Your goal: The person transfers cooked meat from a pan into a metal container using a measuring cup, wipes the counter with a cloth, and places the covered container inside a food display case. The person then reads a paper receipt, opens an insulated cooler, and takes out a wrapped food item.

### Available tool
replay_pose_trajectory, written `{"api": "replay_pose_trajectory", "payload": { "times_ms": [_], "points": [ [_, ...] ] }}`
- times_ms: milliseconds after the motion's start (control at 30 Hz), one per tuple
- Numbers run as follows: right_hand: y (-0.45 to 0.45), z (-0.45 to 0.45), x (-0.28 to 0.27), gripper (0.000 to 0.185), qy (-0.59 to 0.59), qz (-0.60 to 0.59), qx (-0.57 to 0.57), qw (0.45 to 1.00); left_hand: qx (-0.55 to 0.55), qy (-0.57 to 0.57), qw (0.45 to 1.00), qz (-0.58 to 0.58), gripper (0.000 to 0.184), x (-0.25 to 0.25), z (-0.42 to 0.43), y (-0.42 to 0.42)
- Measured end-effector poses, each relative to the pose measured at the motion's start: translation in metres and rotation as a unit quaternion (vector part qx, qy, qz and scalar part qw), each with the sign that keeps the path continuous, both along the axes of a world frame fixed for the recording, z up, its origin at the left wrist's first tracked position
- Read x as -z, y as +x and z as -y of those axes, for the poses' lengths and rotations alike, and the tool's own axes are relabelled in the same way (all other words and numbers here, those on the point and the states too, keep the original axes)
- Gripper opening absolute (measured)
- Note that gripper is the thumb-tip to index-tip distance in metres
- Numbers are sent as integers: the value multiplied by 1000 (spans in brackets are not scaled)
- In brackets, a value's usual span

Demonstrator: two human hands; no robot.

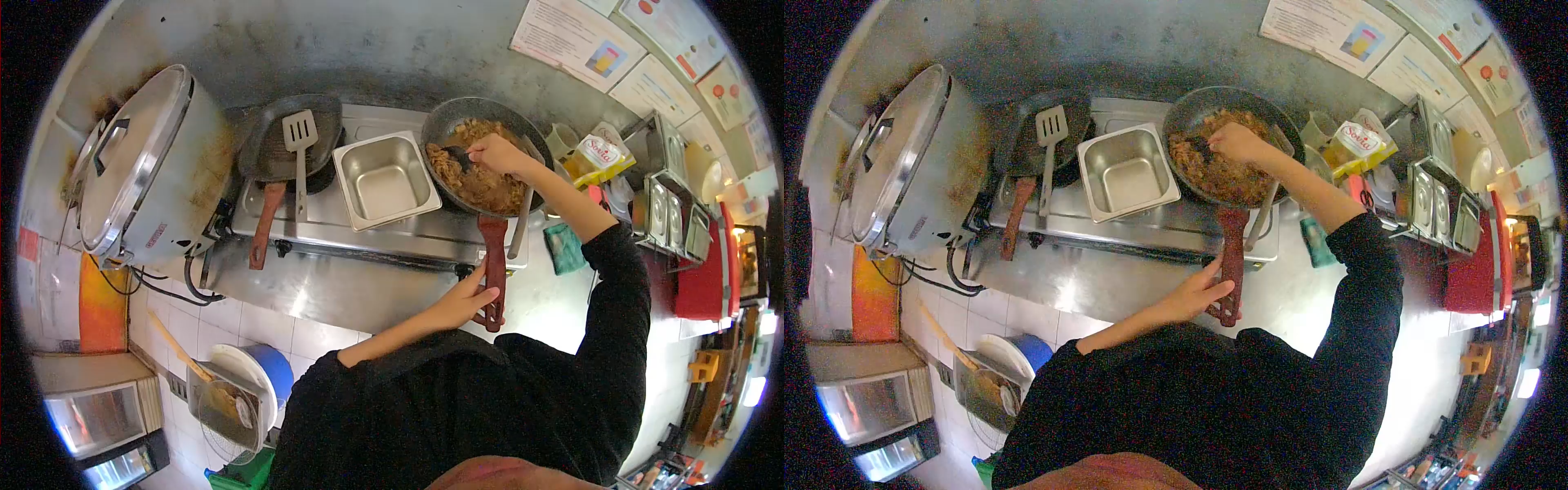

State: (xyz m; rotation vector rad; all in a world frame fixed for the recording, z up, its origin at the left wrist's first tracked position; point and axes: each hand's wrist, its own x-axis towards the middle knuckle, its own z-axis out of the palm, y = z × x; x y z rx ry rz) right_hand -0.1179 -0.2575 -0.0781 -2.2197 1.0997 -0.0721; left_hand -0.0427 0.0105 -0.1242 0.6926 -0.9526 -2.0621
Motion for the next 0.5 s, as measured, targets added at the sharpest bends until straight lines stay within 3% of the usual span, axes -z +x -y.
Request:
{"api": "replay_pose_trajectory", "payload": {
  "times_ms": [100, 167, 200, 267, 333, 433, 500],
  "points": [
    [0, -5, 24, 27, -78, 19, -11, 997, 0, 3, 999, 38, 65, 6, 3, 5],
    [-1, 2, 22, 27, -68, -27, -23, 997, -86, -102, 971, 196, 58, 7, -8, 28],
    [0, 6, 16, 27, -67, -48, -29, 996, -128, -156, 940, 273, 54, 4, -11, 46],
    [1, -3, 13, 26, -99, -26, -31, 994, -370, -270, 778, 430, 38, -6, -16, 86],
    [3, -14, 14, 26, -115, -9, -21, 993, -489, -195, 746, 409, 27, 5, -20, 121],
    [8, -12, 13, 27, -105, 18, -6, 994, -526, -181, 782, 282, 29, 37, -22, 143],
    [4, -4, 17, 27, -61, 43, -9, 997, -489, -129, 817, 275, 44, 39, -24, 153]
  ]
}}
